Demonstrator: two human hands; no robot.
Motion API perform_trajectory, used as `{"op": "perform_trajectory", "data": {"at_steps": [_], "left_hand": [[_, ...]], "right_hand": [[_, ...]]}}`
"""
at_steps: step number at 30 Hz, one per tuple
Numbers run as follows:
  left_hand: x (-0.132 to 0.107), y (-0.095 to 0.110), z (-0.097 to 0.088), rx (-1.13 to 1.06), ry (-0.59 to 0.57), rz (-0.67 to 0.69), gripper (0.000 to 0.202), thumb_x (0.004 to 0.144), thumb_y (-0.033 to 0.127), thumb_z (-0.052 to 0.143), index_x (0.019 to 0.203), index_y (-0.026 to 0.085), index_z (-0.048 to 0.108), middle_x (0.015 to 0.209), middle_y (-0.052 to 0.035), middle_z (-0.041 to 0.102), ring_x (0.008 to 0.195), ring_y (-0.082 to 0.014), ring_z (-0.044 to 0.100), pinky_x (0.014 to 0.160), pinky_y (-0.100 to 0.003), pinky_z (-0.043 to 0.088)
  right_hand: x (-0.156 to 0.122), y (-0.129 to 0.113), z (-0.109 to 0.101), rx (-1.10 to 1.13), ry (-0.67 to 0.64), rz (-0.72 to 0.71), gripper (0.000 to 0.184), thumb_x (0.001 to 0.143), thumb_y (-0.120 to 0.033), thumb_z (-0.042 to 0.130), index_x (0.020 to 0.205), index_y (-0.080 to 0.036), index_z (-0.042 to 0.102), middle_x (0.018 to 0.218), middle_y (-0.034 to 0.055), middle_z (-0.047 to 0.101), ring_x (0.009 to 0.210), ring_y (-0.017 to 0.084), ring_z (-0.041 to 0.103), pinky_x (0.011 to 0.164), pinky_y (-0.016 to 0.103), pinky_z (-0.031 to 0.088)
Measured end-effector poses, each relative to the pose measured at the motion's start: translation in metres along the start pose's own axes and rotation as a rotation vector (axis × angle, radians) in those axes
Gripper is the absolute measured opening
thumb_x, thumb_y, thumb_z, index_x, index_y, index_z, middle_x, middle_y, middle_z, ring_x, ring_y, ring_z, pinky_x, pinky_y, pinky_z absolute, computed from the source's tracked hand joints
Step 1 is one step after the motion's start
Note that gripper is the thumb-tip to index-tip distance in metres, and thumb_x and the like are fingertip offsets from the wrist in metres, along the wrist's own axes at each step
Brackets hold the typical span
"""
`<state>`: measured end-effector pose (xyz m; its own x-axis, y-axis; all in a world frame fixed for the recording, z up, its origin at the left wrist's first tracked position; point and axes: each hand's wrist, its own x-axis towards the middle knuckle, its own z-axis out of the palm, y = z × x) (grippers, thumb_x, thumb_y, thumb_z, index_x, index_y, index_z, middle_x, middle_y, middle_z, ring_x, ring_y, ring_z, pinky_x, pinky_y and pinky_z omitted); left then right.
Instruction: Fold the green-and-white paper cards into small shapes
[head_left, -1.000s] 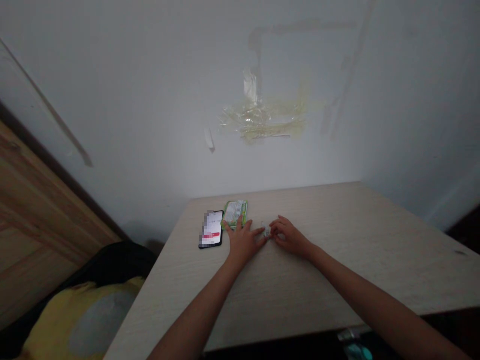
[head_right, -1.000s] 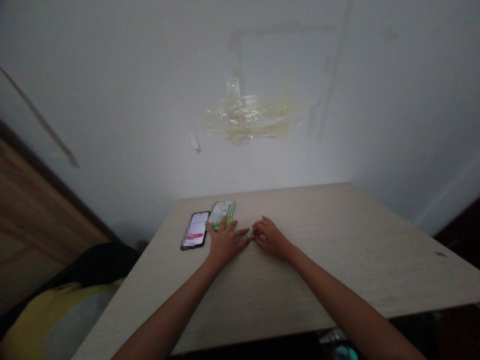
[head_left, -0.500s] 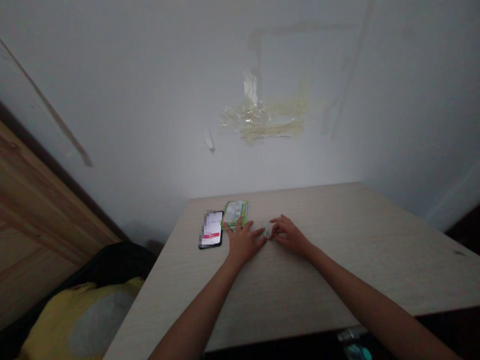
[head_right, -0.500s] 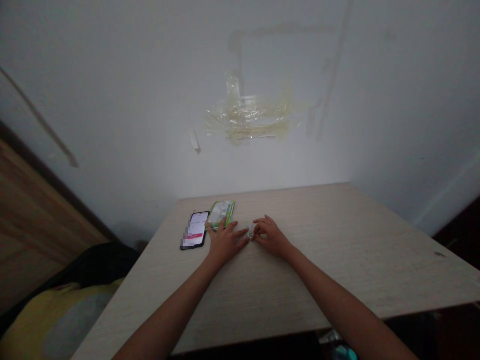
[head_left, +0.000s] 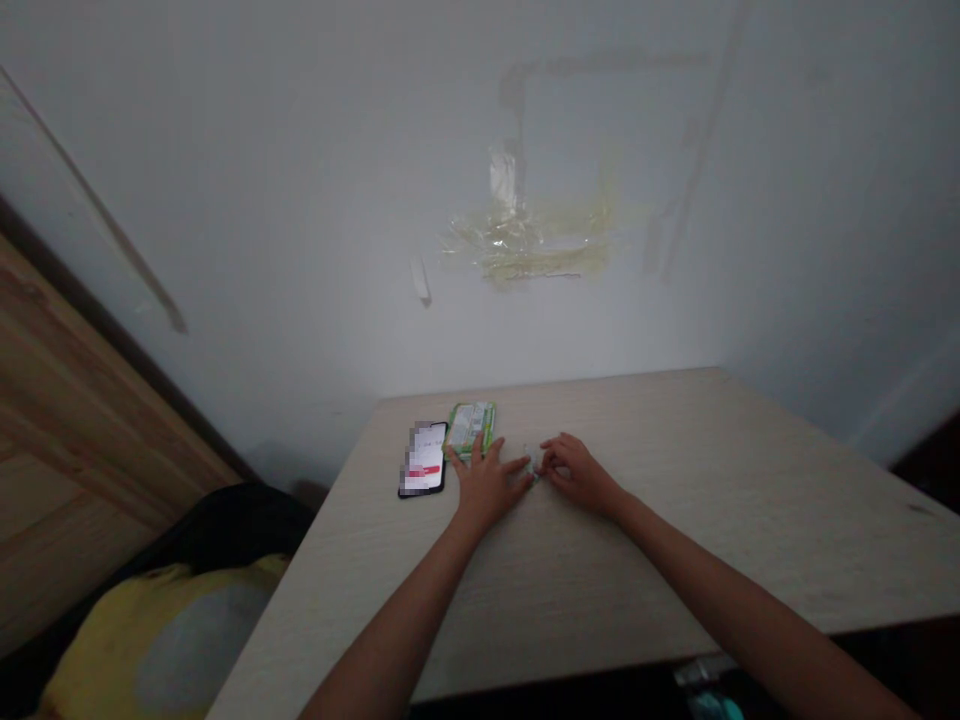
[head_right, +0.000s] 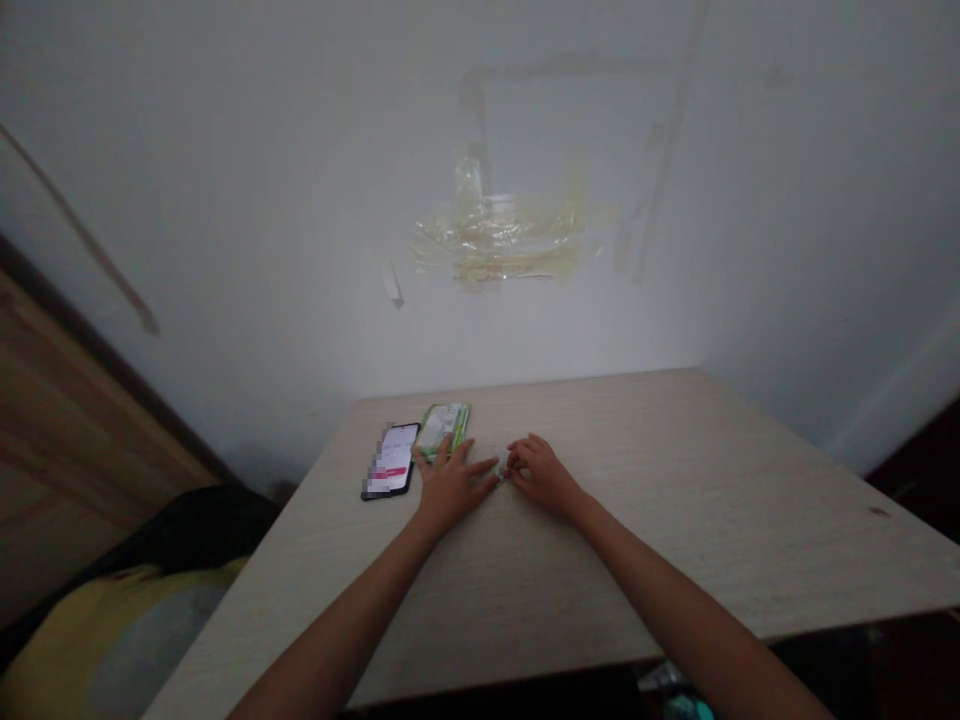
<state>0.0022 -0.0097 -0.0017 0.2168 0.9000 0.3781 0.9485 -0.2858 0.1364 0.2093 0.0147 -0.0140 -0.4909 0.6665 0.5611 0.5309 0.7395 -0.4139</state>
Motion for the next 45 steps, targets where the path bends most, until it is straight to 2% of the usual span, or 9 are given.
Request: {"op": "perform_trajectory", "data": {"at_steps": [7,17,21,23,26,29,35,41,45], "left_hand": [[0.000,0.000,0.000,0.013,-0.005,-0.004,0.033,0.083,0.063,0.052,0.113,0.054,0.062,0.142,0.0021,0.049,0.140,-0.0377,0.022,0.103,-0.074,-0.011],[0.000,0.001,0.000,0.004,-0.025,-0.020,0.033,0.082,0.060,0.055,0.113,0.053,0.063,0.143,0.0022,0.048,0.141,-0.0387,0.019,0.103,-0.075,-0.011],[0.001,0.001,0.000,-0.013,-0.034,-0.010,0.033,0.083,0.060,0.054,0.113,0.052,0.064,0.142,0.0008,0.049,0.140,-0.0384,0.021,0.102,-0.076,-0.012],[0.001,0.000,0.000,-0.030,-0.046,-0.002,0.033,0.084,0.059,0.054,0.114,0.051,0.064,0.142,0.0005,0.049,0.140,-0.0384,0.022,0.102,-0.076,-0.012],[0.002,-0.002,0.003,-0.069,-0.069,-0.004,0.032,0.083,0.056,0.056,0.114,0.050,0.064,0.141,0.0012,0.050,0.139,-0.0376,0.024,0.103,-0.075,-0.011],[0.003,-0.004,0.004,-0.104,-0.085,-0.019,0.030,0.083,0.055,0.058,0.111,0.049,0.066,0.140,0.0022,0.051,0.139,-0.0362,0.024,0.104,-0.074,-0.009],[0.004,-0.004,0.002,-0.141,-0.107,-0.013,0.035,0.077,0.061,0.062,0.109,0.046,0.068,0.139,0.0007,0.052,0.139,-0.0359,0.024,0.107,-0.071,-0.006],[0.006,-0.010,0.002,-0.143,-0.167,0.020,0.035,0.076,0.060,0.063,0.110,0.049,0.066,0.143,0.0021,0.047,0.140,-0.0364,0.022,0.103,-0.075,-0.003],[0.006,-0.012,0.002,-0.111,-0.171,0.031,0.035,0.076,0.062,0.062,0.110,0.052,0.065,0.145,0.0029,0.044,0.141,-0.0374,0.020,0.101,-0.077,-0.006]], "right_hand": [[0.000,-0.005,-0.006,0.037,-0.068,-0.047,0.019,0.077,-0.008,0.056,0.088,-0.023,0.058,0.093,0.0018,0.066,0.112,0.020,0.056,0.112,0.050,0.024],[0.000,-0.006,-0.006,0.068,-0.098,-0.046,0.017,0.080,-0.010,0.055,0.090,-0.023,0.058,0.095,0.0013,0.065,0.112,0.018,0.056,0.113,0.050,0.023],[0.000,0.002,-0.002,0.113,-0.043,-0.006,0.014,0.082,-0.012,0.054,0.088,-0.023,0.059,0.094,0.0027,0.065,0.107,0.020,0.058,0.109,0.049,0.032],[-0.001,0.009,0.002,0.159,0.058,0.080,0.014,0.084,-0.014,0.052,0.093,-0.022,0.058,0.096,0.0051,0.064,0.102,0.020,0.061,0.099,0.044,0.044],[-0.002,0.018,0.008,0.206,0.122,0.161,0.015,0.087,-0.019,0.051,0.100,-0.022,0.056,0.103,0.0081,0.063,0.095,0.020,0.065,0.089,0.041,0.050],[-0.003,0.020,0.011,0.176,0.096,0.185,0.015,0.088,-0.018,0.051,0.101,-0.021,0.057,0.106,0.0091,0.063,0.095,0.020,0.065,0.089,0.041,0.051],[-0.002,0.012,0.008,0.082,0.039,0.135,0.014,0.087,-0.017,0.052,0.097,-0.021,0.060,0.104,0.0075,0.065,0.103,0.021,0.060,0.094,0.041,0.047],[-0.002,0.011,0.006,0.032,0.045,0.117,0.014,0.084,-0.016,0.055,0.094,-0.022,0.062,0.102,0.0074,0.065,0.108,0.022,0.057,0.097,0.042,0.044],[-0.002,0.010,0.006,0.010,0.041,0.128,0.014,0.084,-0.014,0.054,0.093,-0.022,0.062,0.099,0.0065,0.065,0.103,0.021,0.059,0.093,0.040,0.046]]}}
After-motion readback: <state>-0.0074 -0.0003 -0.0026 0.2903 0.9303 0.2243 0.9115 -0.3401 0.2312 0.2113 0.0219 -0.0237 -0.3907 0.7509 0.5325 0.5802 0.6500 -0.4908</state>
